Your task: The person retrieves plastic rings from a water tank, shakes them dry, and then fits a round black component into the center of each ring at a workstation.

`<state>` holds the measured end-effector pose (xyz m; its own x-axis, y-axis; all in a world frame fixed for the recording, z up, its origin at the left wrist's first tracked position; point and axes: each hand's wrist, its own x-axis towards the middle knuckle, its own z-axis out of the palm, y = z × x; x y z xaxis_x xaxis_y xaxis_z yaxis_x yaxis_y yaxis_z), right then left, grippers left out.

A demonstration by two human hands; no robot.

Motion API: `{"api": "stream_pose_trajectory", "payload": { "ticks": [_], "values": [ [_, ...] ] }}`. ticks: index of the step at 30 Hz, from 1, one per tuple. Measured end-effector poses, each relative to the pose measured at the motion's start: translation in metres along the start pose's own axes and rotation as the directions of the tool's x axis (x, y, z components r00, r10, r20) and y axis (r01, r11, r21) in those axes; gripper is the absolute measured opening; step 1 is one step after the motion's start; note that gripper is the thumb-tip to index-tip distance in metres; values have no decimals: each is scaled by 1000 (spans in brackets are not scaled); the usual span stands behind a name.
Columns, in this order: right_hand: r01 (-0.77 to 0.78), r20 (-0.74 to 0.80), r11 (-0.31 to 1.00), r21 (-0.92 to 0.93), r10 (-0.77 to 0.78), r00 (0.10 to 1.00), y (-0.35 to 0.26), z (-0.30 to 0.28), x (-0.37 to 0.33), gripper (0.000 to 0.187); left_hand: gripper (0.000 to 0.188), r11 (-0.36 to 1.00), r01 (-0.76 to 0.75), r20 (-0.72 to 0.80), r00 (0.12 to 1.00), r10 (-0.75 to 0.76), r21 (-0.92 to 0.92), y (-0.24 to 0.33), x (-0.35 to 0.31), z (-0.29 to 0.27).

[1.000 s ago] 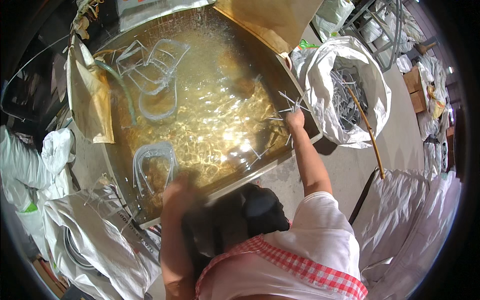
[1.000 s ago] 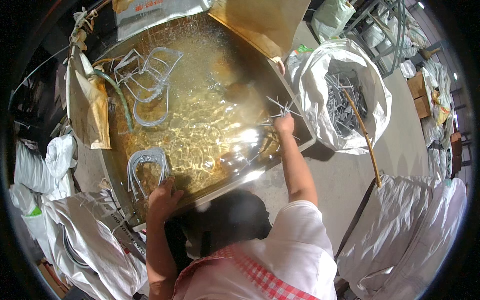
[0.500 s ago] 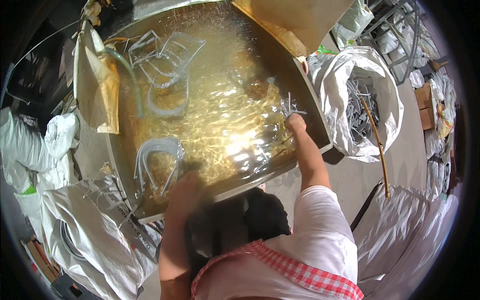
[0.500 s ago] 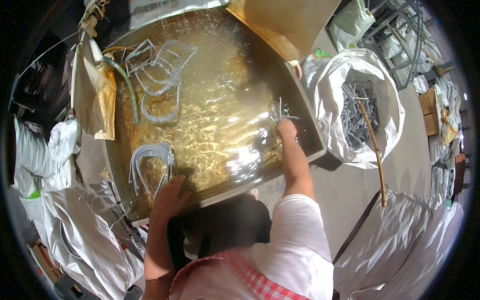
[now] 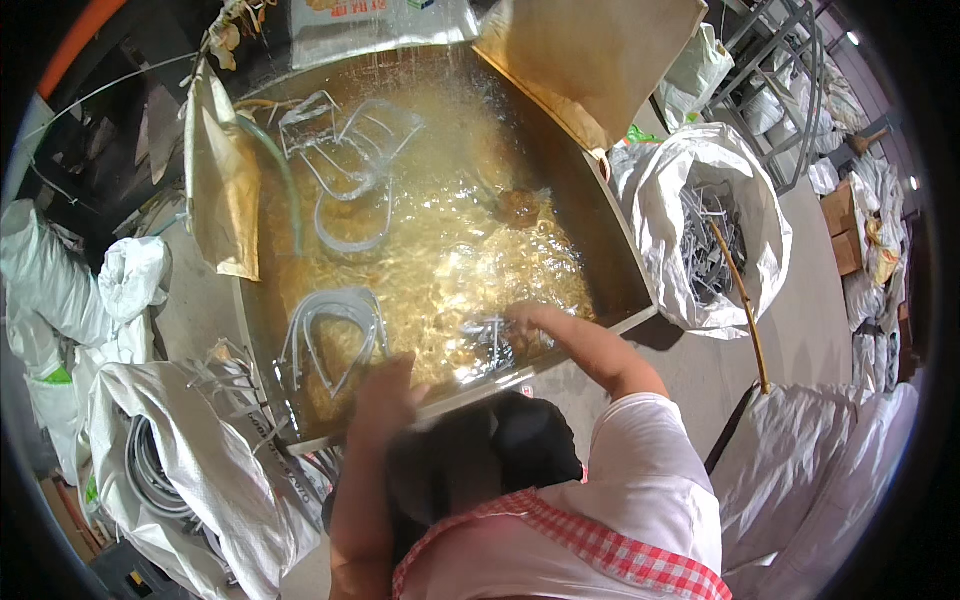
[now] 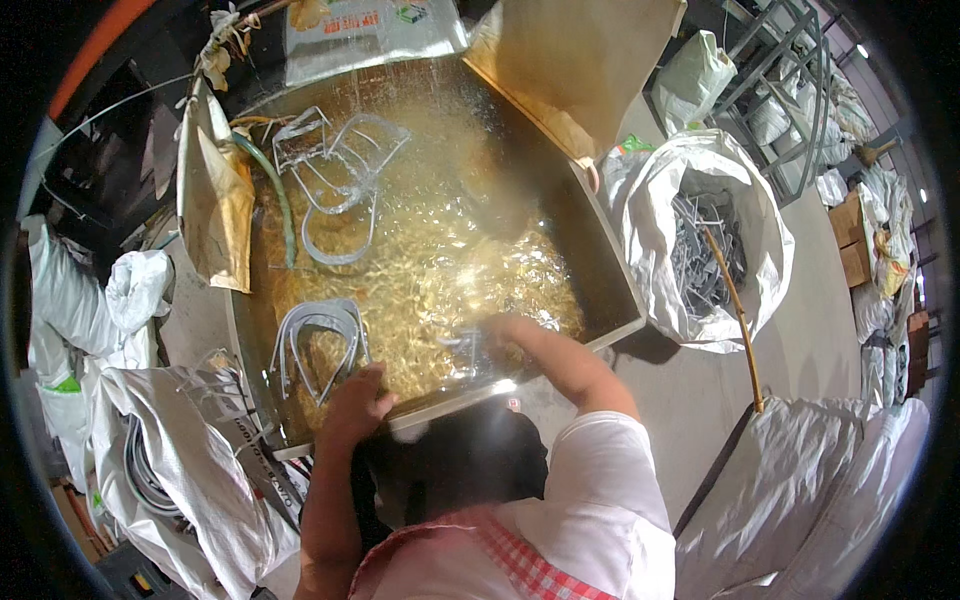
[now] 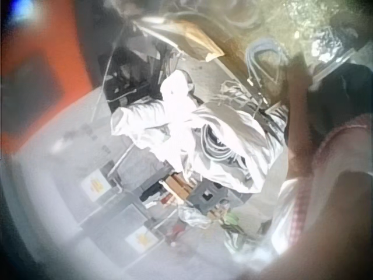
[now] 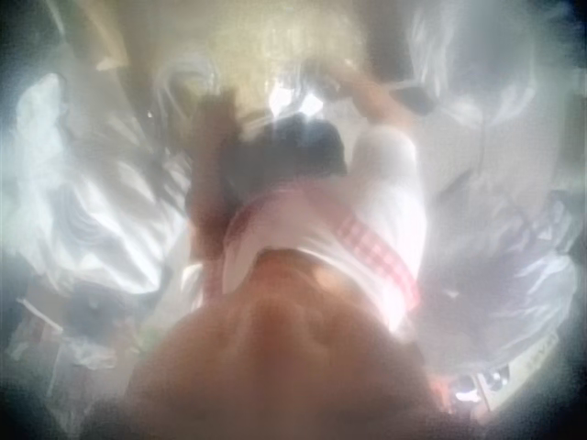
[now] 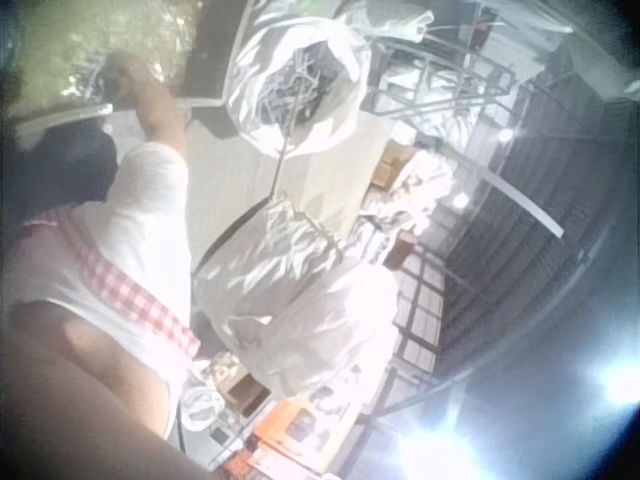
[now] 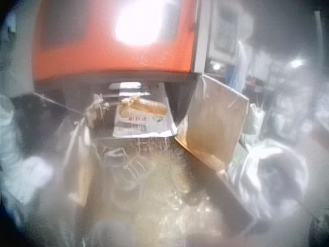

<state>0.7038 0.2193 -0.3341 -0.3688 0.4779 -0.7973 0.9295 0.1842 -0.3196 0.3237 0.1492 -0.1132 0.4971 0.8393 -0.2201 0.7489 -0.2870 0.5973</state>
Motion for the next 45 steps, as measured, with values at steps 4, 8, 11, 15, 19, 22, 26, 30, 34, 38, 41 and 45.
{"api": "stream_pose_trajectory", "payload": {
  "ticks": [4,8,11,15,19,22,26,30,34,38,41,45],
  "values": [
    [37,-284,979,201,22,959,-133,-50,-55,24,46,997,-61,-155,986,67,49,-22,-21,4],
    [98,-735,987,130,29,677,-143,-63,-110,12,48,991,122,102,987,-127,55,7,-6,-9],
    [105,-971,980,-171,-186,149,-157,-110,-190,12,47,996,72,33,997,-70,-62,8,-18,-16],
    [775,-918,539,328,375,128,-91,-144,-301,22,51,980,149,88,987,-138,-134,31,-29,-39],
    [-356,-935,865,354,342,-98,62,-126,-394,62,53,997,53,192,981,-41,-59,38,-33,-46],
    [-846,-661,404,347,746,85,147,-67,-418,110,54,995,74,130,989,-64,-68,16,-32,-33],
    [-361,-779,749,555,621,89,148,-15,-390,75,56,983,174,150,975,-163,-64,17,-29,-33],
    [-312,-530,837,450,532,660,56,17,-339,56,58,986,110,-34,993,-115,-127,11,-39,-28],
    [-76,-889,997,-5,31,457,9,75,-297,47,57,994,103,-27,994,-104,-30,27,-49,-31],
    [-89,-883,991,101,131,451,-35,92,-288,50,57,995,91,29,995,-92,52,29,-68,-19],
    [18,-786,970,244,187,589,-21,115,-282,45,57,985,118,97,987,-130,123,51,-69,-11],
    [48,-769,956,290,203,606,-28,126,-306,39,54,977,136,128,979,-158,161,88,-80,-16]
  ]
}}
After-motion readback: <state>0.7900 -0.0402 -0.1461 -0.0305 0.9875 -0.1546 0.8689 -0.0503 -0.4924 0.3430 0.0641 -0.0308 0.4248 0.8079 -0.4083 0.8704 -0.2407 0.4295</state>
